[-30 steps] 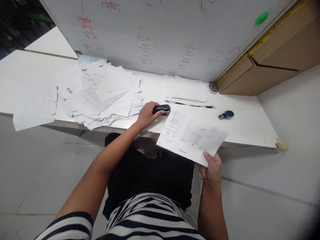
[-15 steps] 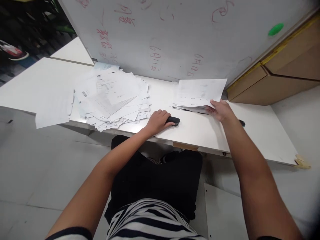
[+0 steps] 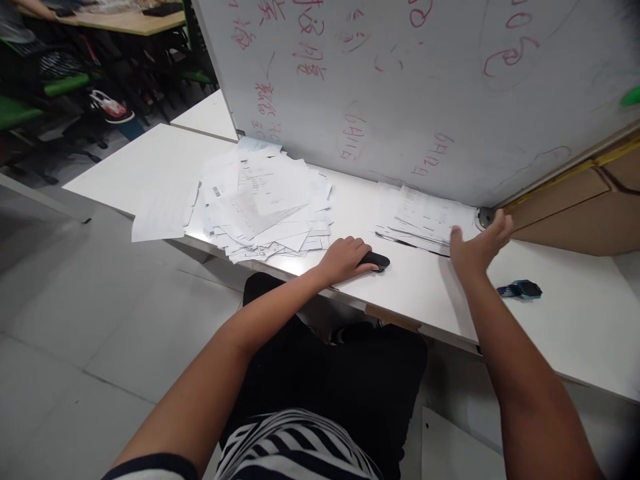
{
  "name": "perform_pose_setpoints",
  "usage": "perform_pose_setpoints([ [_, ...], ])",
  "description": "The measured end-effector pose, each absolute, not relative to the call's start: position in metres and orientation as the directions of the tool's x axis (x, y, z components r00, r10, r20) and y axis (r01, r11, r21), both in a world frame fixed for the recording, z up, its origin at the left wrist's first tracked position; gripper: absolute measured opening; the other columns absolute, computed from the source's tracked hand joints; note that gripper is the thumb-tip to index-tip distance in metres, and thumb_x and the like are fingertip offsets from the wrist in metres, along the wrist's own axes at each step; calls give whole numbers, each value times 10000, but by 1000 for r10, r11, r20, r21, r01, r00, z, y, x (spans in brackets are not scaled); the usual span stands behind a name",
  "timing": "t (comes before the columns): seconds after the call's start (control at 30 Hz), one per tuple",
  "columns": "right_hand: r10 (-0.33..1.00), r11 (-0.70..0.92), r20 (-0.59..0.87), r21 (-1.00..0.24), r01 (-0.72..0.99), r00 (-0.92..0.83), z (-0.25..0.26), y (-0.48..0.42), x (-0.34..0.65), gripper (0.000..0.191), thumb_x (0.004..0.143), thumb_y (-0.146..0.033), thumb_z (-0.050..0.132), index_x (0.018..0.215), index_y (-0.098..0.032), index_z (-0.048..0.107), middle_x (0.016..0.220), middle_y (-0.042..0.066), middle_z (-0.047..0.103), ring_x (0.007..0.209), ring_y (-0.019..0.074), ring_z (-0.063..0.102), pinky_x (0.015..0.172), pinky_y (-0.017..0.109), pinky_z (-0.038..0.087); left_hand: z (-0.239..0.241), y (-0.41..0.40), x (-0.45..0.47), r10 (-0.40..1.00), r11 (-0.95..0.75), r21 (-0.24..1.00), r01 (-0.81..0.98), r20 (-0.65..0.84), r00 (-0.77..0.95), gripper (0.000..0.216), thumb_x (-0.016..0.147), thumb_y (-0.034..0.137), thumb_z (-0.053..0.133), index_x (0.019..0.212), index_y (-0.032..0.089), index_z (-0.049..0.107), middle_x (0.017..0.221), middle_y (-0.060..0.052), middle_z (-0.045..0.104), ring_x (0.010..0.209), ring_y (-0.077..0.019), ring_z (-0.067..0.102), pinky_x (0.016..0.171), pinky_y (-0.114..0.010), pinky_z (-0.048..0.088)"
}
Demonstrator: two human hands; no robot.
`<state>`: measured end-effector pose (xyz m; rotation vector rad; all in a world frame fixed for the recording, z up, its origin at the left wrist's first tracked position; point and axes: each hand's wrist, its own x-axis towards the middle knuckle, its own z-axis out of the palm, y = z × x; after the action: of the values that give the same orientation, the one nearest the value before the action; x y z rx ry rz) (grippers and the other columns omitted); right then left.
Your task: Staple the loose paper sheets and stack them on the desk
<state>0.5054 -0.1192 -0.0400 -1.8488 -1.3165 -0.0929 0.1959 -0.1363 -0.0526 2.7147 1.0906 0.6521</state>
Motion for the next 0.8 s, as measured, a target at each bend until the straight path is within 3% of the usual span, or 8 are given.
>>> perform_pose_setpoints([
  [0.1,877,-15,418,-471,882,239,-55,-160,469,722,843,-372,613,1452,-122,314,1548,223,172,1431,364,134,1118,563,145,-52,-137,196,680,-733,290,616,349,645,510,913,622,378,1043,172,581,983,-103,613,856,-225,535,699,-340,358],
  [0.2,947,42,307,-419,907,98,-66,-197,430,666,896,-409,518,1474,-186,272,1570,181,146,1438,373,123,1082,622,230,-51,-139,195,685,-727,281,626,353,637,512,911,619,386,1056,168,579,986,-106,613,878,-234,536,718,-349,368],
  [0.4,897,207,430,-196,959,-106,-67,-215,398,540,949,-279,388,1473,-198,290,1547,178,240,1444,331,177,1084,573,287,-47,-145,194,684,-728,305,614,390,617,432,947,521,388,1117,163,561,1058,-111,623,964,-240,553,819,-373,404],
  [0.63,911,226,398,-254,940,-111,-67,-210,402,536,957,-302,360,1470,-156,313,1445,190,430,1330,311,416,1009,493,429,-21,-155,157,636,-742,259,619,563,528,345,923,440,470,1180,226,554,1285,-102,572,1260,-248,449,1040,-423,326],
  [0.8,920,213,378,-266,940,-102,-65,-209,399,513,951,-300,362,1433,-126,372,1405,196,479,1291,319,459,991,491,440,6,-107,73,885,-363,243,900,392,251,482,907,505,443,1278,198,479,1326,-131,538,1278,-301,425,1024,-453,321],
])
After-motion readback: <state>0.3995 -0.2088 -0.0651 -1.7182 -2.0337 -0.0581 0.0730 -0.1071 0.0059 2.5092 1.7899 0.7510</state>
